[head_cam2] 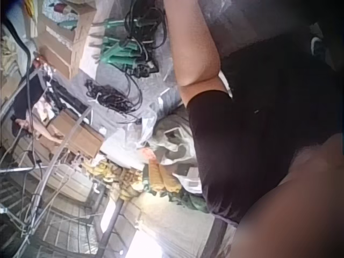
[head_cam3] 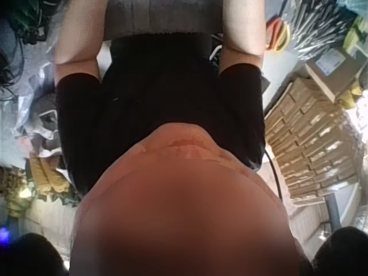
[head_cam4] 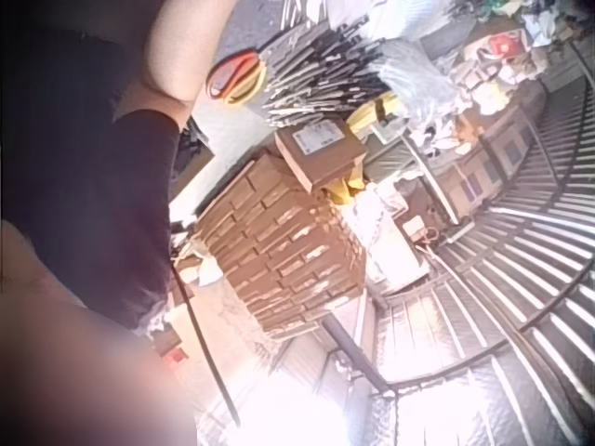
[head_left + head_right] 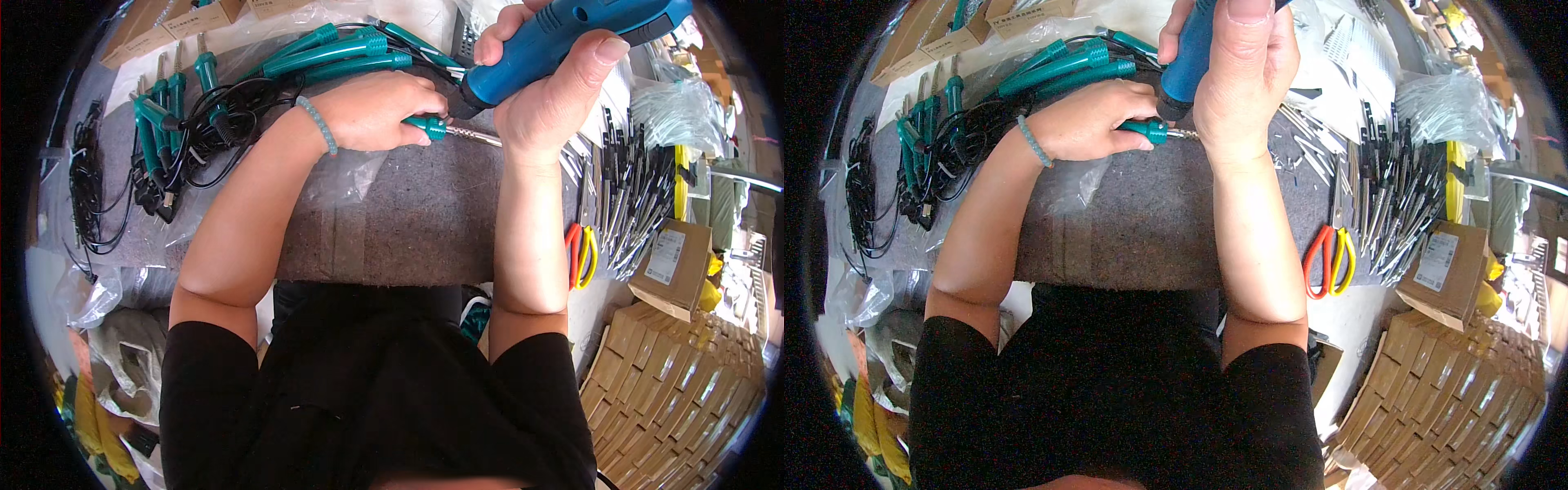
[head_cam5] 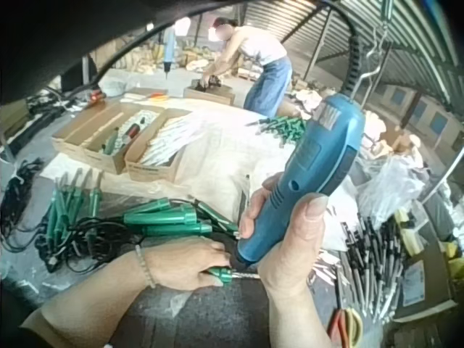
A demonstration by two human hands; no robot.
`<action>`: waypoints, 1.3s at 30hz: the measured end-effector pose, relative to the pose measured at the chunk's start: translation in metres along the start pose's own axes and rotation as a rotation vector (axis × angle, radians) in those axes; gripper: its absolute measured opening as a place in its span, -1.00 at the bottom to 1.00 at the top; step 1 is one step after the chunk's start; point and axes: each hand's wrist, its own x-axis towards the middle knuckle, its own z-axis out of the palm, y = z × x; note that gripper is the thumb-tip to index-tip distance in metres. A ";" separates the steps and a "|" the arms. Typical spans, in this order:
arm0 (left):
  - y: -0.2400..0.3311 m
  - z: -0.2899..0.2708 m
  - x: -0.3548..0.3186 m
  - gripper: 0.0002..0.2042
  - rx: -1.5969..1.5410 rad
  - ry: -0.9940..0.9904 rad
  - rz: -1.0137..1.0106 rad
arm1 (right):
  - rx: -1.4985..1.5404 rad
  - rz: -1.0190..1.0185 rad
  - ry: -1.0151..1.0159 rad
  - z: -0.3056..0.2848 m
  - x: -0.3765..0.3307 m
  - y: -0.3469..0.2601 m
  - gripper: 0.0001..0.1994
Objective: Assembling electronic probes by attaching wires and applying heat shrink tubing with a heat gun.
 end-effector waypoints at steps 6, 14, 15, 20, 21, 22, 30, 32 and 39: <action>-0.004 0.003 0.001 -0.79 -0.025 0.043 0.051 | -0.026 0.012 -0.046 0.004 -0.006 -0.007 -0.19; -0.007 0.003 0.000 -0.78 -0.014 0.037 0.050 | -0.018 0.080 -0.029 0.008 -0.008 -0.011 -0.15; -0.007 0.003 0.000 -0.78 -0.015 0.036 0.053 | -0.017 0.111 0.000 0.008 -0.008 -0.011 -0.14; -0.004 0.003 0.000 -0.78 -0.030 0.069 0.052 | 0.001 0.070 -0.060 0.007 -0.007 -0.001 -0.11; -0.004 0.004 0.000 -0.78 -0.031 0.069 0.050 | 0.024 0.073 -0.046 0.007 -0.007 0.001 -0.10; -0.004 0.003 0.000 -0.78 -0.036 0.054 0.042 | 0.025 0.074 -0.047 0.006 -0.007 0.002 -0.10; 0.008 -0.006 -0.003 -0.76 -0.028 0.010 -0.029 | -0.017 0.095 -0.090 0.001 -0.010 0.007 -0.05; 0.010 -0.007 -0.002 -0.76 -0.001 -0.006 -0.048 | 0.032 0.114 -0.090 -0.002 -0.010 0.008 -0.04; 0.005 -0.002 -0.001 -0.76 0.014 0.015 -0.016 | 0.008 0.141 -0.101 0.001 -0.007 0.003 -0.06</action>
